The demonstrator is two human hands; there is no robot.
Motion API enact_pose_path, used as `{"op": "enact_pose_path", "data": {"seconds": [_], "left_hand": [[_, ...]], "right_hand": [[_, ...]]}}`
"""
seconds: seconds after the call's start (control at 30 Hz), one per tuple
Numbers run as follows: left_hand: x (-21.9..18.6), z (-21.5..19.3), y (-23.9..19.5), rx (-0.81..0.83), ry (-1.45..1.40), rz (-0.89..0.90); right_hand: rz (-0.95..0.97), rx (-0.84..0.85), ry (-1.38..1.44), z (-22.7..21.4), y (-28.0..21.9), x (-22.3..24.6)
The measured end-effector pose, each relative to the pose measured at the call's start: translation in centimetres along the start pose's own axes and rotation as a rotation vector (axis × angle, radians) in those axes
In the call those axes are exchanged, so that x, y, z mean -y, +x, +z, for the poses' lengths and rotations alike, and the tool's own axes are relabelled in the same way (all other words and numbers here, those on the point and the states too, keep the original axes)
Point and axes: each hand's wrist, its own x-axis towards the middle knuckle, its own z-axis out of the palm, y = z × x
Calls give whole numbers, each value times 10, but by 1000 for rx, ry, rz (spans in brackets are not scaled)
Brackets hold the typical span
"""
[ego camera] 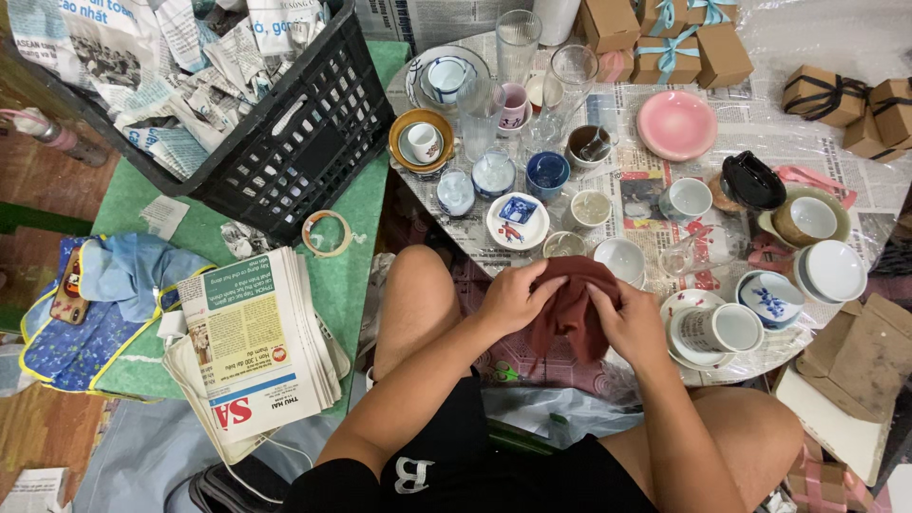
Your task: The person sits at a table and wipes various ceramic and glass items, including cups, bowls, and a glass, using a red cloth. The person handles each item one at a time, wiping the exterior and interior surfaces before placing them back on the table.
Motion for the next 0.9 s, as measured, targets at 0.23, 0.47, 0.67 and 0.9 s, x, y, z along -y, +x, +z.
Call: {"op": "enact_pose_path", "data": {"seconds": [0.23, 0.47, 0.67, 0.9], "left_hand": [[2, 5, -2, -32, -63, 76], [8, 6, -1, -45, -148, 112], [-4, -3, -1, 14, -208, 4], [-11, -4, 2, 11, -234, 49]], "right_hand": [[-40, -12, -69, 2, 2, -8], [24, 26, 38, 0, 3, -7], [-26, 9, 160, 4, 4, -6], [32, 14, 65, -5, 1, 5]]}}
